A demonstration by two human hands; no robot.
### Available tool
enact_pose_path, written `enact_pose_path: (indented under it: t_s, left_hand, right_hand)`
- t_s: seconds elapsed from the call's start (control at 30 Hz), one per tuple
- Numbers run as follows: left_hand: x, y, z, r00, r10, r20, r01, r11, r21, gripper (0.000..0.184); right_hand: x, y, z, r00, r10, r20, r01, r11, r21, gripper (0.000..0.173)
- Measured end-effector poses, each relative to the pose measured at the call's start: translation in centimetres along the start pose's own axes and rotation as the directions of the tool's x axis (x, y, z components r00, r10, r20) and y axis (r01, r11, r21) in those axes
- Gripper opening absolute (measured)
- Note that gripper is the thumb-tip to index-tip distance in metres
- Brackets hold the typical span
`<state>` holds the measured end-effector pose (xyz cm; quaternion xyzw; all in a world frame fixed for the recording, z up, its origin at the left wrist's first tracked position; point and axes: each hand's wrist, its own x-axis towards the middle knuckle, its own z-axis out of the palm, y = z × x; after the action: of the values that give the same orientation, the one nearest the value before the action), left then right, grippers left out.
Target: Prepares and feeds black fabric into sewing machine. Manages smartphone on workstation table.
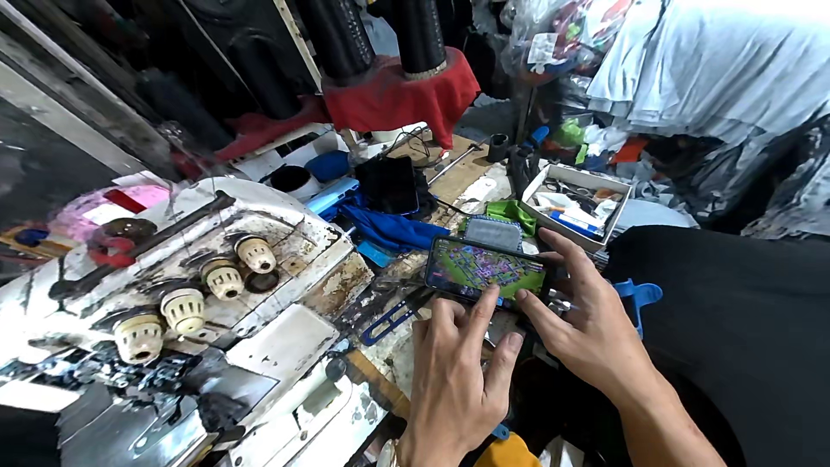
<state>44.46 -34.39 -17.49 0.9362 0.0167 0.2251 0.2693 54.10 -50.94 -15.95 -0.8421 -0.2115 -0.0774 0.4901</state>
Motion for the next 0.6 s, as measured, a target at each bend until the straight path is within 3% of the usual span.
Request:
enact_pose_path:
  t_s: [0.43,0.6]
  left_hand:
    - [-0.23,-0.21,0.08,0.999,0.014,-0.033,-0.014,1.0,-0.024,0.053]
    - [-0.23,-0.28,-0.02,0.999,0.0,-0.033,-0.001,0.999,-0.036,0.054]
  right_hand:
    - [0.61,-0.24,0.69,0.998,-0.033,-0.05,0.027,0.994,-0.107,0.07]
    - [0.34,0.0,0.41,1.0,-0.015,-0.007,0.014,0.998,-0.054,0.077]
